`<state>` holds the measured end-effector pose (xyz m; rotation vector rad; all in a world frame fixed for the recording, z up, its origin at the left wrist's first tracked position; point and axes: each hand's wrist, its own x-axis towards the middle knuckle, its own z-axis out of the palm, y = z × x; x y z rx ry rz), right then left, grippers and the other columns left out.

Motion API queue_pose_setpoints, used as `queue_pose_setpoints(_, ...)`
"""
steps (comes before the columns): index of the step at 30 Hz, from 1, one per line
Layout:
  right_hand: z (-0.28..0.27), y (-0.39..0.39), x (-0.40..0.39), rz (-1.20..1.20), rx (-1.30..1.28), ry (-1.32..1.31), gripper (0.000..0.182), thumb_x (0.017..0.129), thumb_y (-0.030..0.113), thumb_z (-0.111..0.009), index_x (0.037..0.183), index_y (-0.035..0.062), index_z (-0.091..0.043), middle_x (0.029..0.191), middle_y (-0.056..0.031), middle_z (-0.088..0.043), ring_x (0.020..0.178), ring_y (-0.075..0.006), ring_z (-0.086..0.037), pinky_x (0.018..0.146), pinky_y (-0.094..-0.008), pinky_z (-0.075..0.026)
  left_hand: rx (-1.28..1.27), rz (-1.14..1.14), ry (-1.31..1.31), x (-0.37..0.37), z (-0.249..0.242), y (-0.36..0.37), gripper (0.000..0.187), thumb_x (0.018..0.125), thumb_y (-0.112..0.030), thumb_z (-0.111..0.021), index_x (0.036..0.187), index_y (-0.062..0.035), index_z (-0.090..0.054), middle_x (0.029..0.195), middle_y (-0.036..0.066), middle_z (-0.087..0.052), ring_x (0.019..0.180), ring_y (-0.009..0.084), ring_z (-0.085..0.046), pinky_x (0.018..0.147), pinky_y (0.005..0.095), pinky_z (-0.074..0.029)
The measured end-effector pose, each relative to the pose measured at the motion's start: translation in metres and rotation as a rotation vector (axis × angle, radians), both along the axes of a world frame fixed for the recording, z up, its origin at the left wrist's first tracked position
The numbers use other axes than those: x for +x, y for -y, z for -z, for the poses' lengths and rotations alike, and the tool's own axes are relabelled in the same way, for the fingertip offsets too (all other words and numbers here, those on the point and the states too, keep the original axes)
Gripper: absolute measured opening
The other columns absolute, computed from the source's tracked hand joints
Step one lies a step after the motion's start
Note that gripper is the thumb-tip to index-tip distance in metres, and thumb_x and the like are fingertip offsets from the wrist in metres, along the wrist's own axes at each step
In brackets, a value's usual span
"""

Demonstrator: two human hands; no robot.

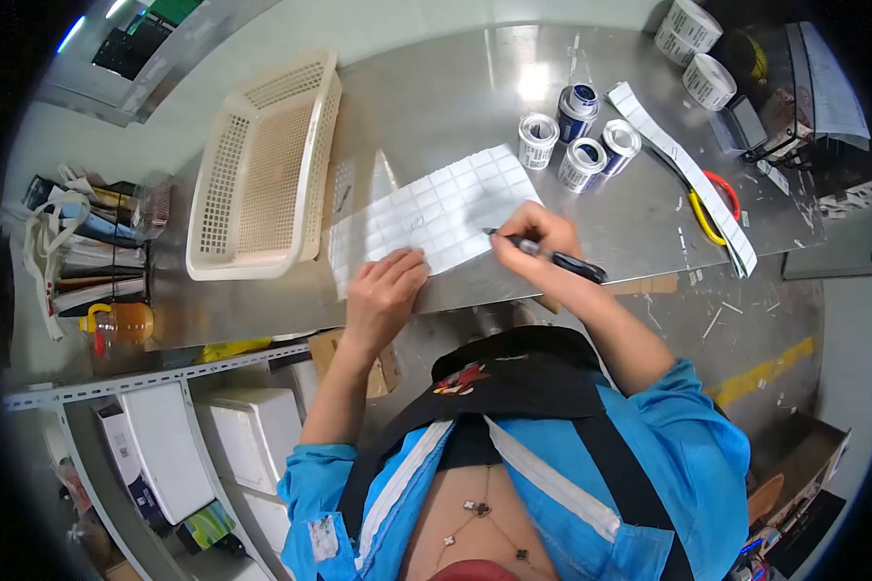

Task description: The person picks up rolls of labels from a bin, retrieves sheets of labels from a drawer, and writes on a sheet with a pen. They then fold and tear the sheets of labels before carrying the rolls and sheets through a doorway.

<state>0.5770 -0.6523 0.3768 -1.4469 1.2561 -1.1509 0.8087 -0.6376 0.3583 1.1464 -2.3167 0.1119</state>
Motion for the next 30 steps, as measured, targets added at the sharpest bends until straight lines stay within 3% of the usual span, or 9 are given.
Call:
queue_pose_setpoints(1,0.001,0.006,0.006,-0.093,0.019,-0.026,0.012,0.072,0.009,-0.064,0.07,0.0016,-0.054,0.065,-0.0026,-0.056,0.062,-0.0059,-0.052,0.056,-0.0207,-0.04,0.027,-0.01,-0.005,-0.003,0.004,-0.003,0.012,0.069,-0.007,-0.06,0.081,-0.0102,-0.06,0.092,0.002,-0.063,0.091,0.0176,-0.058,0.067,0.0309,-0.044)
queue_pose_setpoints(5,0.027,0.022,0.023,-0.062,-0.113,-0.096,0.011,0.069,0.009,-0.062,0.069,0.0008,-0.055,0.062,-0.0059,-0.058,0.055,-0.0078,-0.052,0.052,-0.0223,-0.041,0.045,-0.039,-0.018,0.0,0.007,-0.006,0.009,0.071,-0.01,-0.061,0.08,-0.0097,-0.059,0.095,0.003,-0.062,0.093,0.0176,-0.057,0.066,0.0303,-0.044)
queue_pose_setpoints(17,0.027,0.024,0.031,-0.149,-0.072,-0.187,0.012,0.065,0.01,-0.064,0.064,0.0019,-0.055,0.057,-0.0046,-0.057,0.054,-0.007,-0.051,0.052,-0.0226,-0.042,0.059,-0.075,-0.072,0.001,0.012,-0.009,0.009,0.071,-0.008,-0.061,0.079,-0.0094,-0.06,0.094,0.002,-0.062,0.094,0.017,-0.057,0.066,0.0297,-0.042)
queue_pose_setpoints(20,0.026,0.025,0.029,-0.045,-0.064,-0.141,0.012,0.064,0.009,-0.064,0.063,0.0016,-0.055,0.056,-0.0038,-0.055,0.054,-0.0062,-0.049,0.052,-0.0223,-0.041,0.053,-0.073,-0.079,0.001,0.013,-0.009,0.01,0.07,-0.008,-0.062,0.079,-0.0096,-0.06,0.095,0.002,-0.063,0.094,0.0168,-0.057,0.066,0.0295,-0.042)
queue_pose_setpoints(23,0.03,0.026,0.024,-0.128,-0.116,-0.133,0.012,0.065,0.008,-0.063,0.063,0.0013,-0.054,0.056,-0.0031,-0.055,0.053,-0.0055,-0.048,0.051,-0.0221,-0.04,0.057,-0.078,-0.088,0.0,0.013,-0.009,0.01,0.07,-0.009,-0.062,0.079,-0.0097,-0.06,0.095,0.002,-0.063,0.093,0.0167,-0.058,0.066,0.0295,-0.042)
queue_pose_setpoints(27,0.025,0.024,0.025,-0.063,-0.13,-0.149,0.013,0.068,0.007,-0.062,0.061,0.0011,-0.053,0.057,-0.0023,-0.056,0.054,-0.0053,-0.048,0.052,-0.0216,-0.04,0.047,-0.072,-0.091,-0.002,0.011,-0.01,0.01,0.07,-0.008,-0.062,0.08,-0.0098,-0.06,0.095,0.002,-0.062,0.093,0.0166,-0.058,0.067,0.0292,-0.042)
queue_pose_setpoints(30,0.016,0.018,0.017,-0.03,-0.032,-0.089,0.012,0.071,0.008,-0.063,0.067,0.0009,-0.054,0.066,-0.0032,-0.058,0.06,-0.0055,-0.049,0.056,-0.0208,-0.04,0.048,-0.096,-0.054,0.001,0.007,-0.009,0.01,0.071,-0.008,-0.059,0.081,-0.01,-0.059,0.094,0.002,-0.062,0.094,0.0172,-0.057,0.068,0.0299,-0.042)
